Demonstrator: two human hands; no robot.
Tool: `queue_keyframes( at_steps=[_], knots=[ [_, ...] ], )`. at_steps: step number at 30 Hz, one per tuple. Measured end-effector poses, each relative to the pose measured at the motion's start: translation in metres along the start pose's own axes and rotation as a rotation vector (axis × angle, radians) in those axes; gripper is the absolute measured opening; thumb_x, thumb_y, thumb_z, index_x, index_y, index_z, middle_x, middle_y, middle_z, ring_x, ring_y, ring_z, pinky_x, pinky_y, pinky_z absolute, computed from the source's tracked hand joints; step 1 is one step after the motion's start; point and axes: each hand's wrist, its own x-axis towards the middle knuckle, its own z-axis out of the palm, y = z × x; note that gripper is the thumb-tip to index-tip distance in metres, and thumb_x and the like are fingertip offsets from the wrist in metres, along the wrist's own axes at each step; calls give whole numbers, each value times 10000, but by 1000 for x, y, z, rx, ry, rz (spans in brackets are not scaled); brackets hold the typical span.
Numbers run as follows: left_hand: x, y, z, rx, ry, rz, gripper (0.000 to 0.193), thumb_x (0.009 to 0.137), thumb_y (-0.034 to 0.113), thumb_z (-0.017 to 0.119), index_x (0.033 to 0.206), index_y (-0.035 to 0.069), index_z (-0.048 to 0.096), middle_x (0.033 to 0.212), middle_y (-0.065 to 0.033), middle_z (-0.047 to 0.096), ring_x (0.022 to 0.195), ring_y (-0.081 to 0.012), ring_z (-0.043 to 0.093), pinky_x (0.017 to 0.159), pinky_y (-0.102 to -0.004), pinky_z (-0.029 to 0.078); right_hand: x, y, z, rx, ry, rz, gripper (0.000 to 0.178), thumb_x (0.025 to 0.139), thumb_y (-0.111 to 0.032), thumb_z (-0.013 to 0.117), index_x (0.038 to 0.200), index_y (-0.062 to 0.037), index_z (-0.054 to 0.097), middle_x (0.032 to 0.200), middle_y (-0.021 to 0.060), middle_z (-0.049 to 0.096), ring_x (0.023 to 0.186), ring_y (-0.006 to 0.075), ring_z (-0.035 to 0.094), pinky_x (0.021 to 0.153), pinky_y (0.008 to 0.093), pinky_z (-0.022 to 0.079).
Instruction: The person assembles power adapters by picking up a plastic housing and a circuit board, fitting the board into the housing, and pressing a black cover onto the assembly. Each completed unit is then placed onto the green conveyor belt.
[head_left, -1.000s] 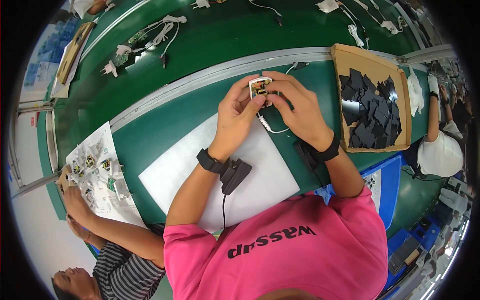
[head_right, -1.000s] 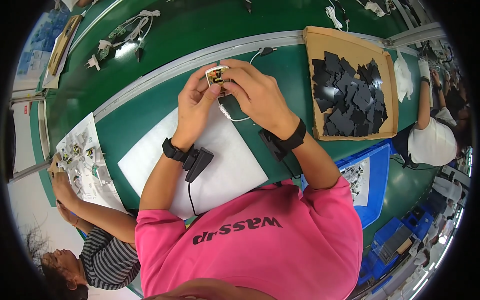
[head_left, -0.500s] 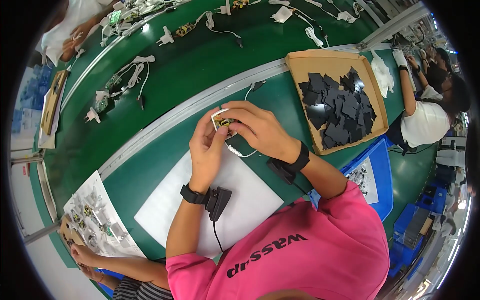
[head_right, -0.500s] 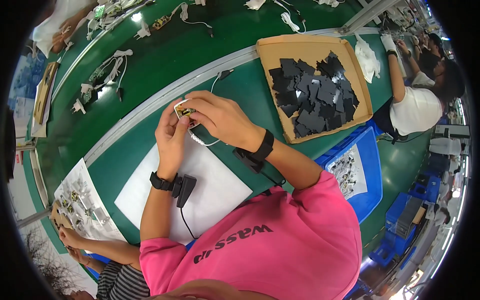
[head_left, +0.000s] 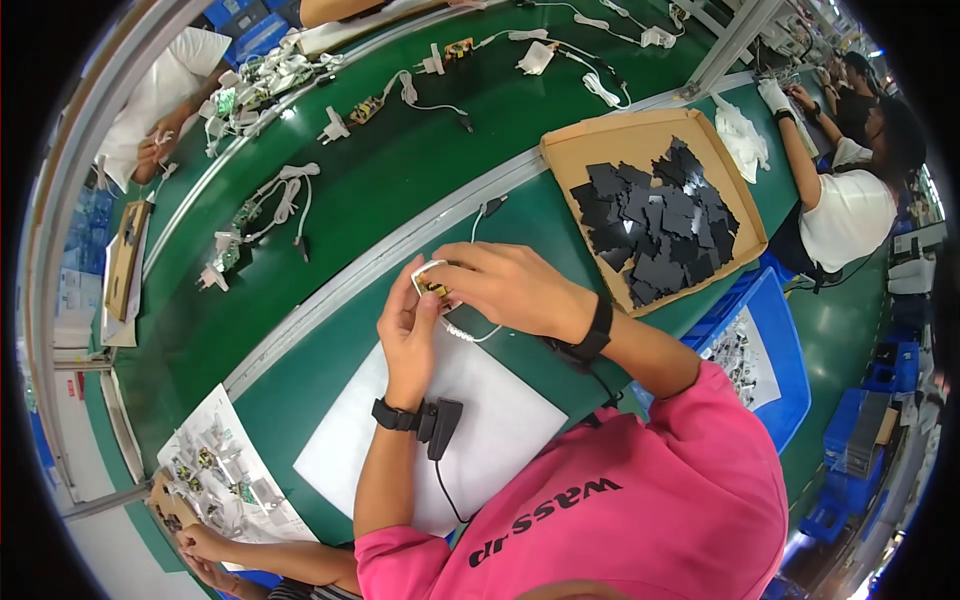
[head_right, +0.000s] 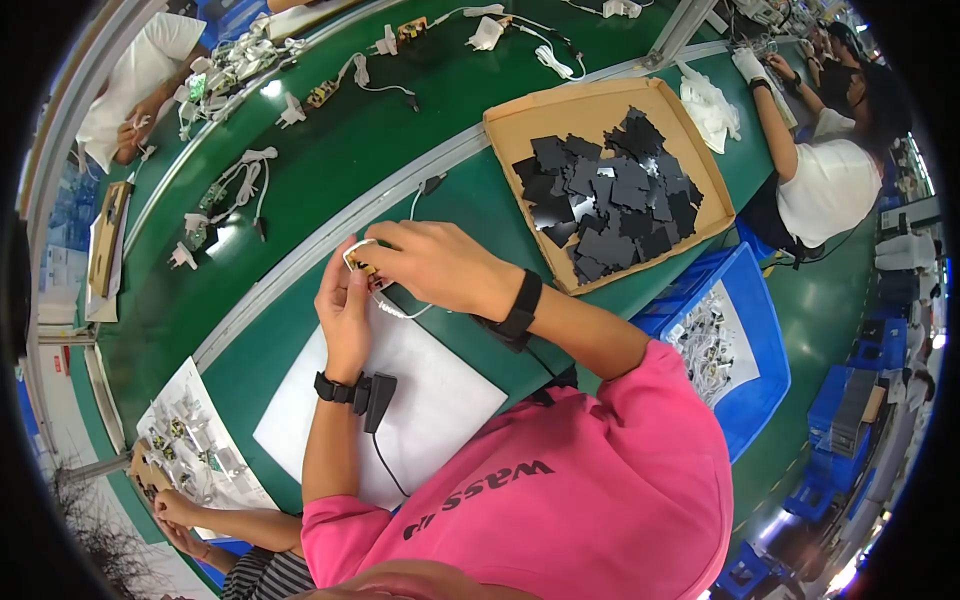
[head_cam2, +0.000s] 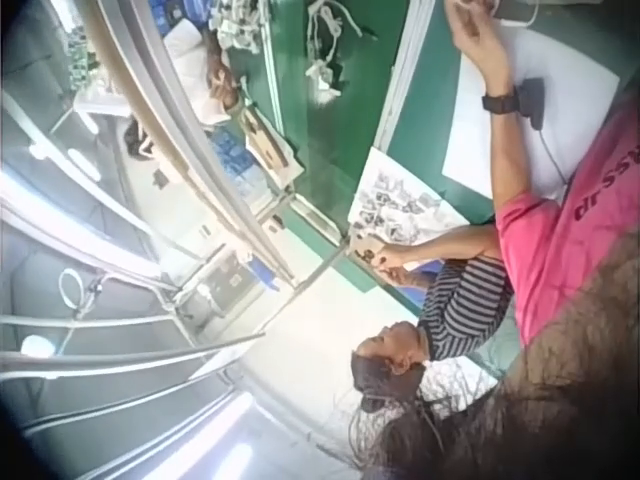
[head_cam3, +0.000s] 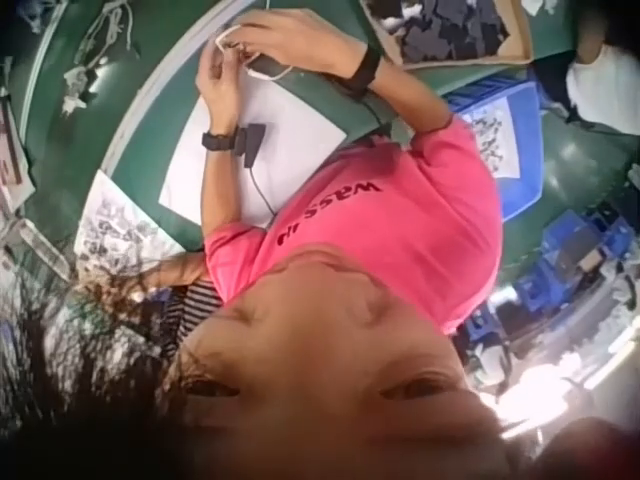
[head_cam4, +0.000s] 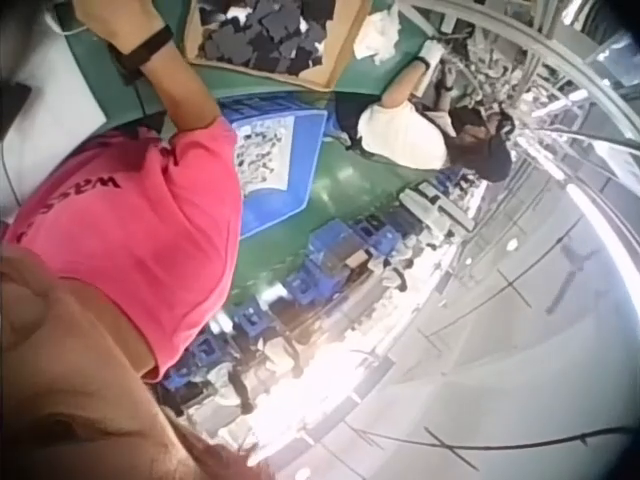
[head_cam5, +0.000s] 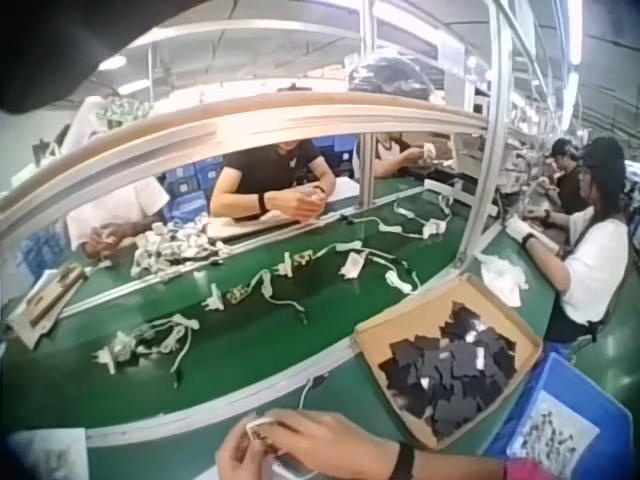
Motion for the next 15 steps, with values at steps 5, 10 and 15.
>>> queue_keyframes(
  at_steps=[5,10,15],
  knots=[
    [2,-2,-2,-57,28,35,418,994,179,468,1363,4,377,1171,-144,581,951,-203,616,824,-334,518,30,23,-57,-67,350,-6,283,792,-54,669,1063,-36,590,1002,127,598,749,255,619,664,334,528],
    [2,0,-4,74,-20,50,401,996,192,459,1344,12,378,1139,-146,583,900,-197,609,791,-324,512,57,125,-130,-356,637,340,280,845,-202,674,1048,-36,576,952,148,608,721,251,624,642,330,504],
    [7,-3,-6,84,-45,65,354,994,180,456,1304,15,417,1113,-131,589,865,-183,604,773,-311,507,30,236,-153,-688,450,359,320,849,-284,646,1048,-44,576,943,157,636,829,312,633,729,393,497]
  ],
)
